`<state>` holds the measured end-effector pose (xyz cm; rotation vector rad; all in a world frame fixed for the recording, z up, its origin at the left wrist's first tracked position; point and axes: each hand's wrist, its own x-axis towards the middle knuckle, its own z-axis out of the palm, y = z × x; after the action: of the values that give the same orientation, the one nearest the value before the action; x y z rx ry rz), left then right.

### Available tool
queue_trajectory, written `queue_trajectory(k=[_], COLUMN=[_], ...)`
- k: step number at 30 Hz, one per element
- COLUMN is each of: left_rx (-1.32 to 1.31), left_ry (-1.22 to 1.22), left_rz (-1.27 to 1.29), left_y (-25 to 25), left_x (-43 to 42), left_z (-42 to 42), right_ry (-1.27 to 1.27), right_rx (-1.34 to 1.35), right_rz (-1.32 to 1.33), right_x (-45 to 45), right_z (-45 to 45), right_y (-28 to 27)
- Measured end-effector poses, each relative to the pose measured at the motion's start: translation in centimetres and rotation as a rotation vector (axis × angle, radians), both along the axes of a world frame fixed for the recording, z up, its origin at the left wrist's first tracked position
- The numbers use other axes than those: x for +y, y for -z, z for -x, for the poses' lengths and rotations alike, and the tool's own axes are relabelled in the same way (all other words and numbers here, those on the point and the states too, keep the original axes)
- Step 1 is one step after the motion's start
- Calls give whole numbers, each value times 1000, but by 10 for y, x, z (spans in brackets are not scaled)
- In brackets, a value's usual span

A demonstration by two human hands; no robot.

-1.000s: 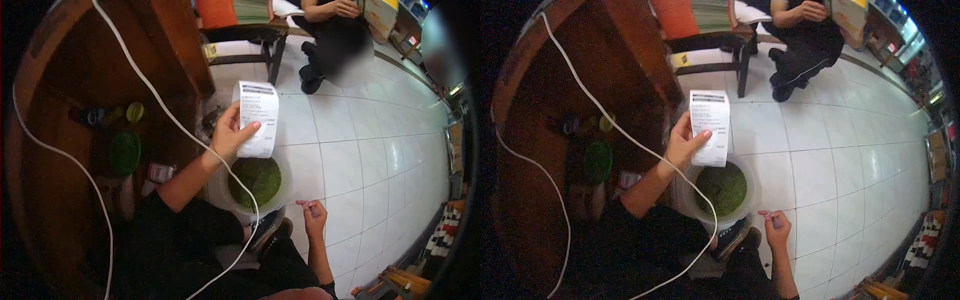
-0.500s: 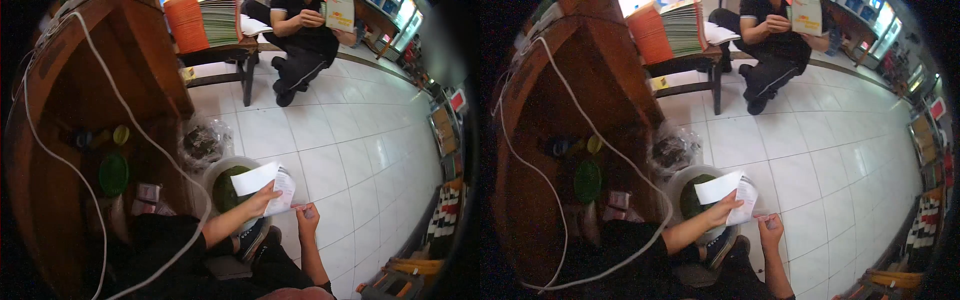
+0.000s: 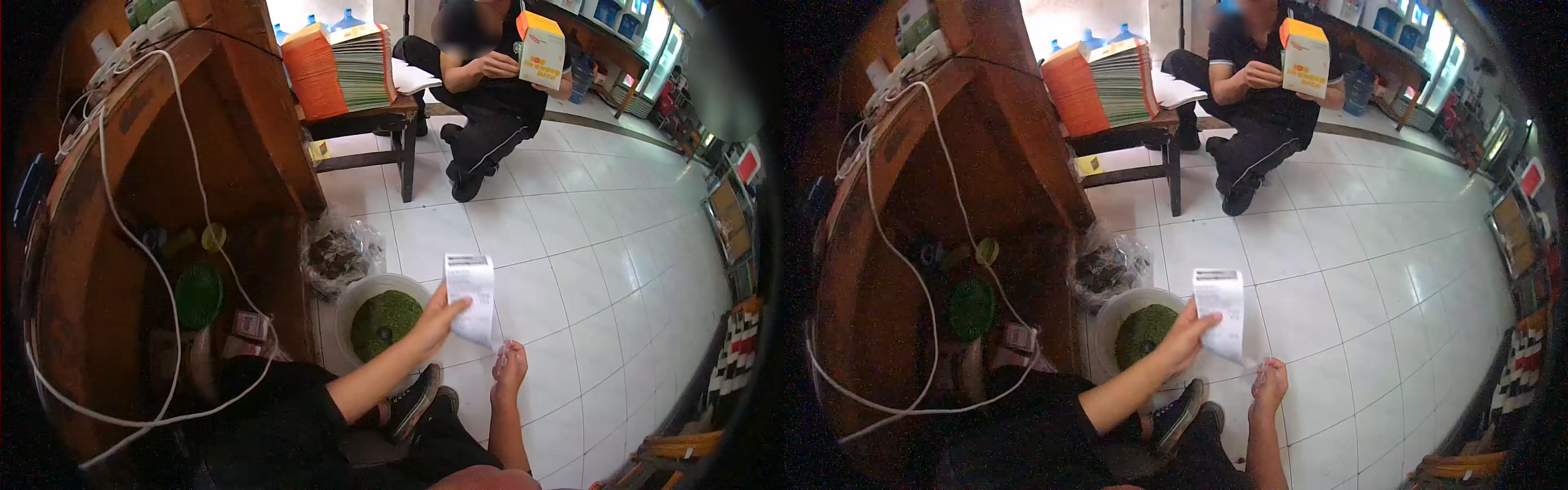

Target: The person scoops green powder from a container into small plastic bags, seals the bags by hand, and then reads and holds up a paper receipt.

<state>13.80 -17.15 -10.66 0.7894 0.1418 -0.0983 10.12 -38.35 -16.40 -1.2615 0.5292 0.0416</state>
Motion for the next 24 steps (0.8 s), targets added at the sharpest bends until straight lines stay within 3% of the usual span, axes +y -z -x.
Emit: queue_trajectory(k=[5, 8, 16, 18, 21, 24], left_rx=[-102, -149, -322, -392, -503, -529], left_ry=[-249, -379, -523, -935, -1197, -1156], left_rz=[-52, -296, -616, -1415, -1592, -1707], left_y=[-36, -61, -120, -138, -158, -180], left_x=[23, 38, 58, 68, 83, 95], left_z=[-38, -54, -20, -1, 15, 29], right_ry=[-26, -32, -76, -119, -125, -182], right_rx=[8, 7, -108, -173, -230, -270], right_rz=[-3, 21, 134, 241, 268, 320], right_x=[-1, -4, -3, -3, 9, 8], right_z=[-2, -2, 1, -4, -1, 2], right_y=[4, 9, -10, -2, -20, -22])
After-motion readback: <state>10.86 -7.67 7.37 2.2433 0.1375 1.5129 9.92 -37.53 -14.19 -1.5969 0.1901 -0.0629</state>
